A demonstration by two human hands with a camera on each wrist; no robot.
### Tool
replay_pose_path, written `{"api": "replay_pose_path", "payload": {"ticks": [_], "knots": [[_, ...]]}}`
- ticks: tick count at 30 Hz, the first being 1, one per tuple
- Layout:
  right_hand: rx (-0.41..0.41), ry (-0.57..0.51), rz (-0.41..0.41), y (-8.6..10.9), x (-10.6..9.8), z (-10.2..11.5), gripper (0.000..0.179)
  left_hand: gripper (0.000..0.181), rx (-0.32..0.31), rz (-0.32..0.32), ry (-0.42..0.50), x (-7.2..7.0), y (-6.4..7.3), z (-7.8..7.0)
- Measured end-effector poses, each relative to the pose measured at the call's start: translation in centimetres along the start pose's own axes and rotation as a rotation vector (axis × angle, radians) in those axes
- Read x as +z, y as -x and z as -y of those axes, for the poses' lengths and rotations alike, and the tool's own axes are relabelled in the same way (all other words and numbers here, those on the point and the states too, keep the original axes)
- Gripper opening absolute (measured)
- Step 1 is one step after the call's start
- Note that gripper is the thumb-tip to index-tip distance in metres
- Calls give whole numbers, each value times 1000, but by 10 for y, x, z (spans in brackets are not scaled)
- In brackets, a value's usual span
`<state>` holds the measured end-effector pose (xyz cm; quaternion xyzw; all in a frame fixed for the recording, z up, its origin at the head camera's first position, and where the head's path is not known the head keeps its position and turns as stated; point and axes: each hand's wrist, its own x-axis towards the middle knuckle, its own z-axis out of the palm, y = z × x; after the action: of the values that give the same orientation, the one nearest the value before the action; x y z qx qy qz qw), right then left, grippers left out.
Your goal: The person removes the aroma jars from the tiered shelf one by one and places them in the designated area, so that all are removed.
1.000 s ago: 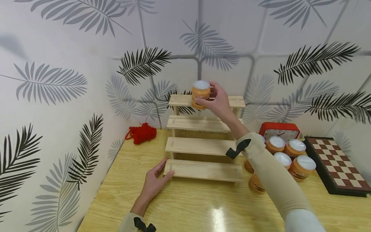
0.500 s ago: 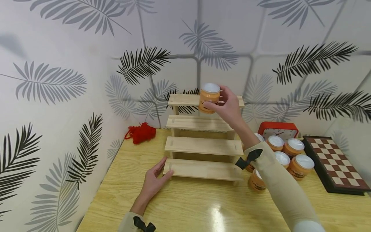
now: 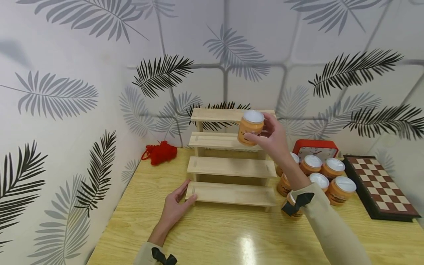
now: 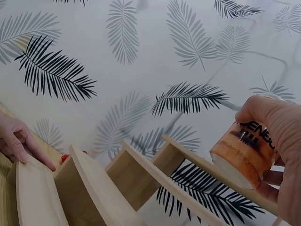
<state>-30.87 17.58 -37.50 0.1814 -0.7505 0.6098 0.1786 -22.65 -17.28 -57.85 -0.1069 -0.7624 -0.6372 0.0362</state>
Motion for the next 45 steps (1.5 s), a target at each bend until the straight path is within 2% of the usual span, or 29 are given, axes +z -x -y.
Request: {"api": "replay_pose_path", "payload": {"ticks": [6,18,26,34,40,45], "knots": [[18,36,-31,25,-20,-4,67,69,0,-5,-9,0,1,0],[0,140,-149,72,-62,-11,71,71,-3,-10,-21,1,0,0],[61,223,-235,109,-88,-18,75,71,0,-6,-17,0,0,1],[73,206,-355,147,-114,-14,76,70,-17,-10,-10,0,2,0],[102,224,-410,168,-129,-16,79,70,-8,-10,-18,0,1,0],[151,283,-445,184,-137,-24,80,71,1,-8,-14,1,1,1]]}}
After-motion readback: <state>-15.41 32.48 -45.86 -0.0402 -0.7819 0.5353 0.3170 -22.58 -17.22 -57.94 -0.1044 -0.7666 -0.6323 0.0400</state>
